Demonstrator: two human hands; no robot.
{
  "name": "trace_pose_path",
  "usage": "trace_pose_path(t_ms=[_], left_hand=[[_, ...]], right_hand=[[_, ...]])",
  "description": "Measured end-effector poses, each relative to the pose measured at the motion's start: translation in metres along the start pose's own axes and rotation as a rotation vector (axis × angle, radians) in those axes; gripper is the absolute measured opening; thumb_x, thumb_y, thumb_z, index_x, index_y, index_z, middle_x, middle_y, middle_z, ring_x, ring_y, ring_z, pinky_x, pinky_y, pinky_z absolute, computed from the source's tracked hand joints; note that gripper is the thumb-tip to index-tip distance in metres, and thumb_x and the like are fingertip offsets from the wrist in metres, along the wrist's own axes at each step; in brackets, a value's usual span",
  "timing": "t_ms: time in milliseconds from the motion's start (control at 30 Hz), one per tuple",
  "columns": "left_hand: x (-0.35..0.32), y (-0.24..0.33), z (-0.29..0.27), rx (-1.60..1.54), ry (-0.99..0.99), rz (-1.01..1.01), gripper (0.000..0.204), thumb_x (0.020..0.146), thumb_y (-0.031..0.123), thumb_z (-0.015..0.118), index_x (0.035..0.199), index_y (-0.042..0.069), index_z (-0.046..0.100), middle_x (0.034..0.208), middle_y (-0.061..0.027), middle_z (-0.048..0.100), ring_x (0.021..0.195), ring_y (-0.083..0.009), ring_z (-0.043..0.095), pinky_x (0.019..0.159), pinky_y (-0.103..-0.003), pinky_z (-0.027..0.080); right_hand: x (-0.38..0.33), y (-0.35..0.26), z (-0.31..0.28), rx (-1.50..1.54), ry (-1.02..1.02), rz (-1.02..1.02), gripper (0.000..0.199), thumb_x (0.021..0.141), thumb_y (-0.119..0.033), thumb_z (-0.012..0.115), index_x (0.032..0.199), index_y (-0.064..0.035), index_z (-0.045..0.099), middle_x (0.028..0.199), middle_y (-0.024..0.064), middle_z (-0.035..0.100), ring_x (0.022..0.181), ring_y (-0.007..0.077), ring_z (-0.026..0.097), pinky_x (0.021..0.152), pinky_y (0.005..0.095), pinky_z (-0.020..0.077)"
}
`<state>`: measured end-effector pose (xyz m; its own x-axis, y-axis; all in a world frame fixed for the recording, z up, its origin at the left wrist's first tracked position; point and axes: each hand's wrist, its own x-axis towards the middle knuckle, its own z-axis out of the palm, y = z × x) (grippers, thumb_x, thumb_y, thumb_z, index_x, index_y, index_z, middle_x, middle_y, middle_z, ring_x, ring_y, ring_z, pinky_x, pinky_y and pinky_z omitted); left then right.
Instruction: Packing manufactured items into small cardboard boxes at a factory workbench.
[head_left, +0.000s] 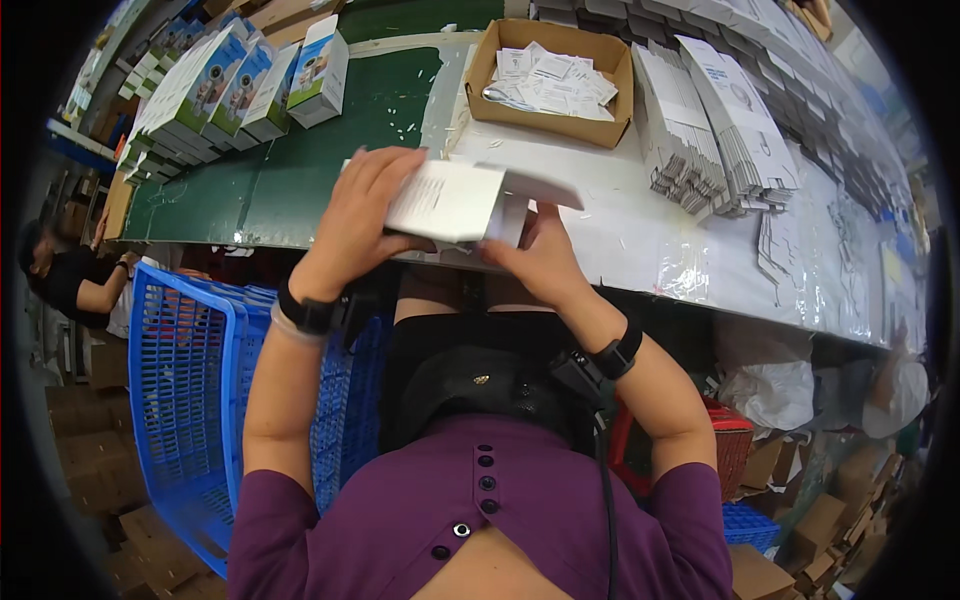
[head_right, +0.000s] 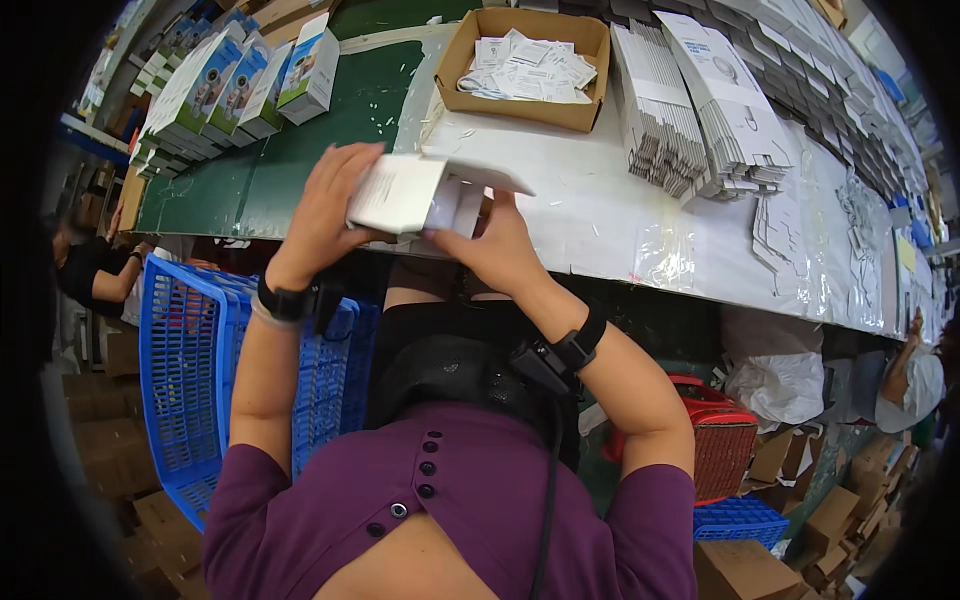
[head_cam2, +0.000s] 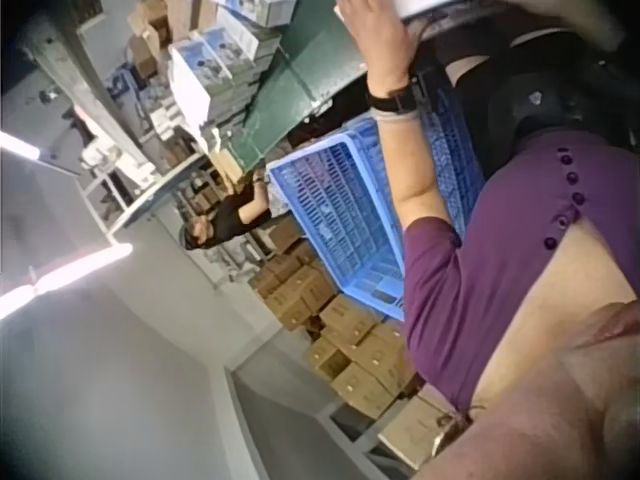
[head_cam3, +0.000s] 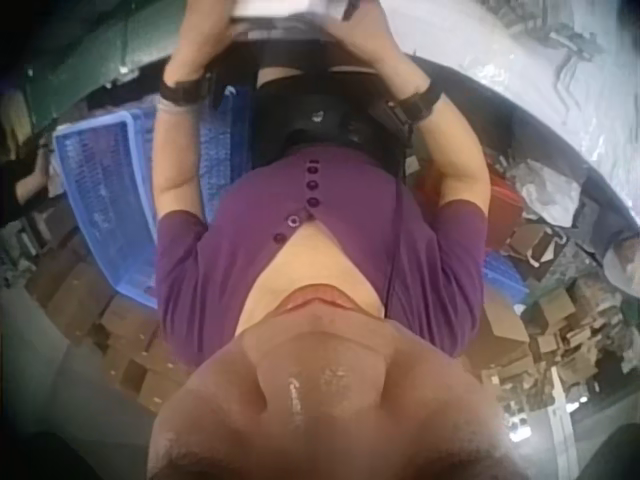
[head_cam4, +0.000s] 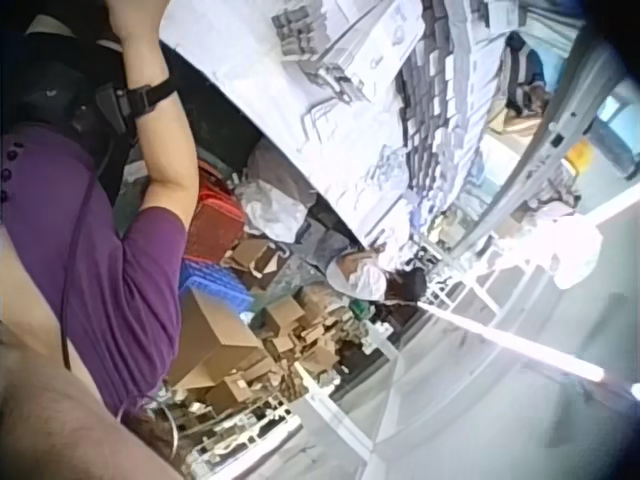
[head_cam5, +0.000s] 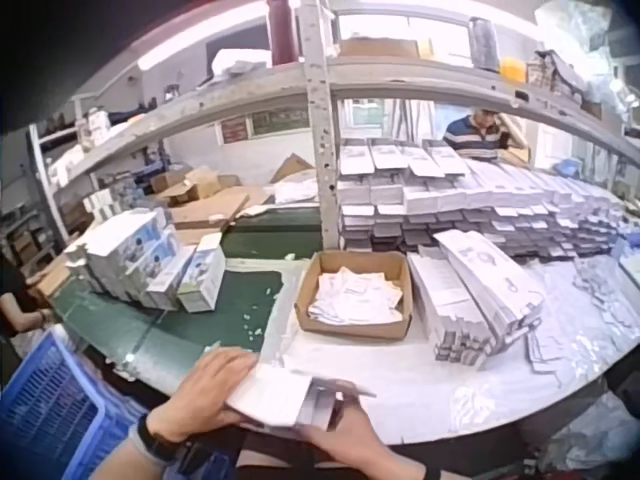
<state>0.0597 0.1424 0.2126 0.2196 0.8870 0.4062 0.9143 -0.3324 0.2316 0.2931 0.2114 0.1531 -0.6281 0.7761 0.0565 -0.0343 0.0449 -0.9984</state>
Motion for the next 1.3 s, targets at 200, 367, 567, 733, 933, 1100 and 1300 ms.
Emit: trace_pose_path(t_ms=[200,367,567,733,933,1100,1300], left_hand=[[0.021,-0.003,0.018,0.105,-0.078,0.076,0.091,0.061,0.041,0.085,0.137,0.008,0.047,0.135,-0.0119,0.053,0.126,-0.0326,0.048,0.112,-0.053,0.031],[0.027,0.008,0.030,0.111,0.056,0.072,0.094,0.055,0.038,0.089,0.135,0.011,0.048,0.126,-0.0102,0.055,0.120,-0.0314,0.051,0.111,-0.052,0.031],[0.038,-0.005,0.043,0.085,0.007,0.063,0.093,0.049,0.035,0.092,0.129,0.012,0.051,0.121,-0.0087,0.057,0.118,-0.0306,0.052,0.111,-0.051,0.031],[0.039,-0.006,0.040,0.069,0.014,0.102,0.090,0.051,0.033,0.090,0.129,0.011,0.052,0.117,-0.0094,0.058,0.113,-0.0325,0.052,0.104,-0.047,0.038],[0.030,-0.001,0.020,0.013,-0.189,-0.059,0.087,0.050,0.031,0.090,0.127,0.010,0.055,0.114,-0.0104,0.060,0.107,-0.0325,0.054,0.095,-0.043,0.041],[0.001,-0.019,-0.005,0.002,-0.229,-0.166,0.090,0.049,0.029,0.090,0.129,0.009,0.055,0.116,-0.0114,0.060,0.109,-0.0331,0.054,0.095,-0.043,0.042],[-0.017,-0.032,-0.016,-0.030,-0.157,-0.121,0.094,0.047,0.027,0.092,0.130,0.009,0.054,0.123,-0.0116,0.059,0.114,-0.0351,0.052,0.098,-0.043,0.041]], right_hand=[[-0.004,0.001,-0.010,0.775,0.098,0.407,0.037,0.092,-0.018,0.067,0.124,-0.0019,0.053,0.115,0.0188,0.062,0.097,0.0245,0.067,0.079,0.0291,0.0583],[-0.013,-0.004,-0.027,0.860,0.054,0.582,0.039,0.096,-0.024,0.062,0.126,0.0000,0.054,0.112,0.0202,0.065,0.091,0.0231,0.069,0.075,0.0290,0.0588],[-0.025,-0.034,-0.049,-0.061,-0.137,0.369,0.027,0.095,-0.018,0.063,0.118,-0.0047,0.060,0.102,0.0128,0.068,0.084,0.0200,0.069,0.067,0.0302,0.0558],[-0.008,-0.028,-0.051,-0.897,-0.015,-0.381,0.021,0.088,-0.016,0.064,0.108,-0.0107,0.063,0.089,0.0091,0.066,0.078,0.0258,0.066,0.065,0.0362,0.0525],[0.010,-0.016,-0.070,-1.007,-0.228,-0.566,0.016,0.085,-0.014,0.065,0.100,-0.0100,0.063,0.084,0.0103,0.065,0.079,0.0321,0.064,0.066,0.0418,0.0514],[-0.006,-0.022,-0.089,-0.990,-0.225,-0.505,0.015,0.084,-0.011,0.067,0.098,-0.0091,0.064,0.084,0.0099,0.065,0.078,0.0309,0.064,0.068,0.0402,0.0517],[-0.028,-0.022,-0.089,-1.008,-0.206,-0.507,0.014,0.081,-0.008,0.067,0.095,-0.0079,0.062,0.082,0.0087,0.064,0.076,0.0289,0.064,0.065,0.0382,0.0518]])
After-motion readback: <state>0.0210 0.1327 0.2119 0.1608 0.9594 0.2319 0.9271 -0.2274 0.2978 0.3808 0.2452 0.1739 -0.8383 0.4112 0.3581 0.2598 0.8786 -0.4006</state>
